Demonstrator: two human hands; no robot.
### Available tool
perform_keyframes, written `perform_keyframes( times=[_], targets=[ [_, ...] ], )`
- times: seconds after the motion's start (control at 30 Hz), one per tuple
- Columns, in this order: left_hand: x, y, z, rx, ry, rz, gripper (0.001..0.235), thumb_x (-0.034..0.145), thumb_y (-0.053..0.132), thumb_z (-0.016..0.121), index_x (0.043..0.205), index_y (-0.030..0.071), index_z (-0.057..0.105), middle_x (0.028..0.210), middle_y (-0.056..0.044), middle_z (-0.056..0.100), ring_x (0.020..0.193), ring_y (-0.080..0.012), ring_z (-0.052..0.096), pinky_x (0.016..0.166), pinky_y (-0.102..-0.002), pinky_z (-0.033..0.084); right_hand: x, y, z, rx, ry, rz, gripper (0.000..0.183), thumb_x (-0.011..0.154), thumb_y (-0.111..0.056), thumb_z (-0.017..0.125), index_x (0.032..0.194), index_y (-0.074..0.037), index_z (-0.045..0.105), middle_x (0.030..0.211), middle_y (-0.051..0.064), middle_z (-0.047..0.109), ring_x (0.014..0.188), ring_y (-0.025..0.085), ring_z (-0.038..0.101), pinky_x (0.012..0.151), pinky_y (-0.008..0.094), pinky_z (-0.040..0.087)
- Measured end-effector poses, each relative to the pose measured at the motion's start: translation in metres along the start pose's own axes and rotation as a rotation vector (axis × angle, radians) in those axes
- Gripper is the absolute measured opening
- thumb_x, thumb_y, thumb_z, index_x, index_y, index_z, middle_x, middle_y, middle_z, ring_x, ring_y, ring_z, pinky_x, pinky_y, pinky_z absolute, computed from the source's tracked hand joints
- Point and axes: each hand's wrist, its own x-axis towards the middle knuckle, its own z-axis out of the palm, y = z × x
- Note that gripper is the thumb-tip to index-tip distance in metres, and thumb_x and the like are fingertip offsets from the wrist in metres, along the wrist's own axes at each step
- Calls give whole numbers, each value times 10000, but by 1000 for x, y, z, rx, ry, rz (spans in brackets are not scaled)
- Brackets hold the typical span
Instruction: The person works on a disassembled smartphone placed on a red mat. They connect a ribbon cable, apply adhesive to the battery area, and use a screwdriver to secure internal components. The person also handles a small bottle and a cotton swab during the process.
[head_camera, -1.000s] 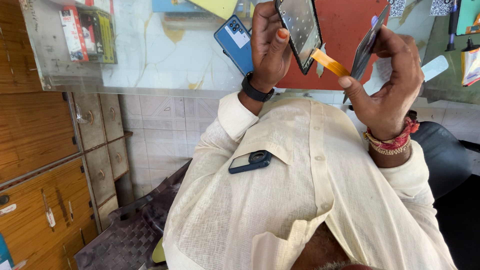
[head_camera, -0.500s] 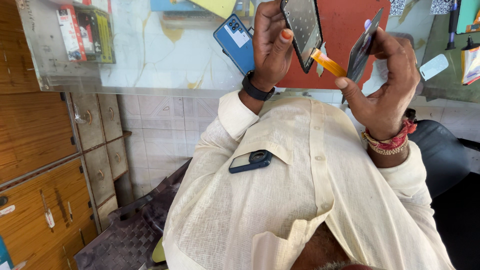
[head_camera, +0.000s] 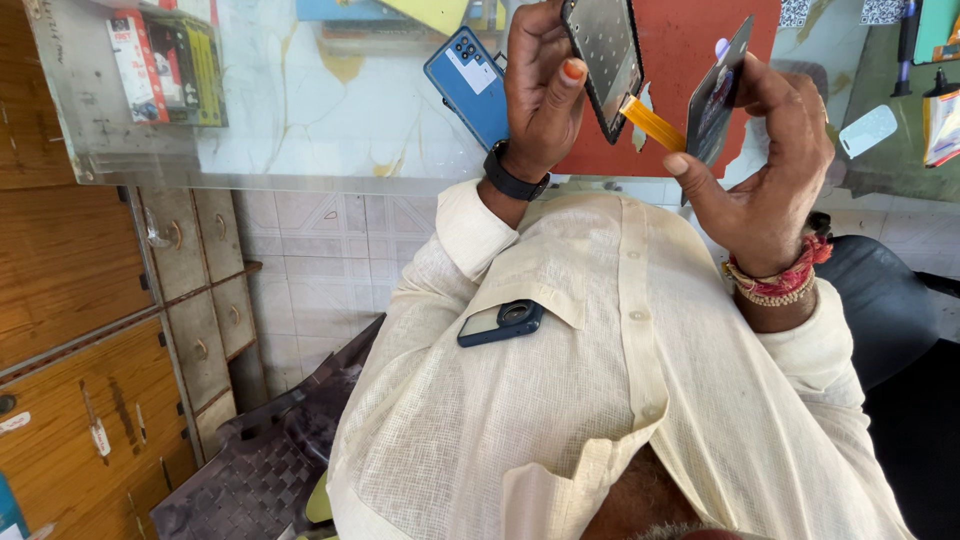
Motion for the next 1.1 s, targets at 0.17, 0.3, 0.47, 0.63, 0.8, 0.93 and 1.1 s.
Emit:
perform_keyframes(
  times=[0.17, 0.3, 0.47, 0.63, 0.8, 0.93, 1.1],
  targets=[
    [1, -2, -2, 8, -19, 3, 444, 1096, 278, 616, 1456, 105, 423, 1297, -84, 641, 1124, -124, 658, 959, -303, 570, 2, -1, 0, -31, -9, 2, 722, 1005, -347, 930, 1475, 46, 548, 1185, 163, 642, 1077, 259, 655, 910, 349, 516],
    [1, -3, -3, 41, -34, 15, 473, 1089, 290, 615, 1475, 112, 408, 1357, -78, 621, 1127, -128, 655, 962, -314, 571, 3, -1, 0, -7, -17, 7, 714, 1019, -348, 927, 1476, 47, 546, 1180, 164, 634, 1062, 253, 645, 935, 353, 528],
    [2, -2, -2, 57, -58, 10, 461, 1093, 286, 616, 1476, 118, 424, 1314, -65, 622, 1118, -130, 645, 963, -323, 565, 3, -2, -1, 22, -23, 17, 713, 1019, -342, 921, 1471, 57, 541, 1203, 177, 645, 1118, 259, 672, 962, 355, 538],
    [5, -1, 1, 68, -90, 11, 448, 1092, 279, 608, 1461, 105, 424, 1293, -58, 624, 1039, -135, 639, 905, -323, 565, 3, -3, 0, 123, 10, 97, 749, 980, -341, 887, 1516, 48, 536, 1227, 159, 651, 1119, 227, 650, 948, 331, 515],
    [2, -4, 8, 51, -103, 22, 412, 1097, 263, 590, 1455, 121, 443, 1320, -62, 609, 927, -155, 621, 832, -324, 542, -1, 6, 4, 437, 74, 280, 774, 969, -416, 841, 1511, 25, 509, 1353, 107, 649, 1201, 182, 656, 1032, 306, 514],
    [2, -12, 9, 16, -177, 17, 420, 1116, 246, 584, 1478, 124, 412, 1293, -51, 624, 887, -151, 651, 754, -298, 583, -5, 17, 7, 485, 92, 286, 797, 942, -440, 855, 1510, 7, 518, 1346, 99, 657, 1180, 173, 625, 1031, 304, 511],
    [-10, -21, 12, 16, -165, -51, 420, 1131, 235, 590, 1506, 141, 426, 1252, -6, 651, 953, -123, 642, 842, -298, 553, -9, 21, 15, 457, 104, 284, 814, 931, -450, 880, 1493, 12, 515, 1311, 92, 650, 1170, 173, 629, 1010, 308, 509]
  ],
)
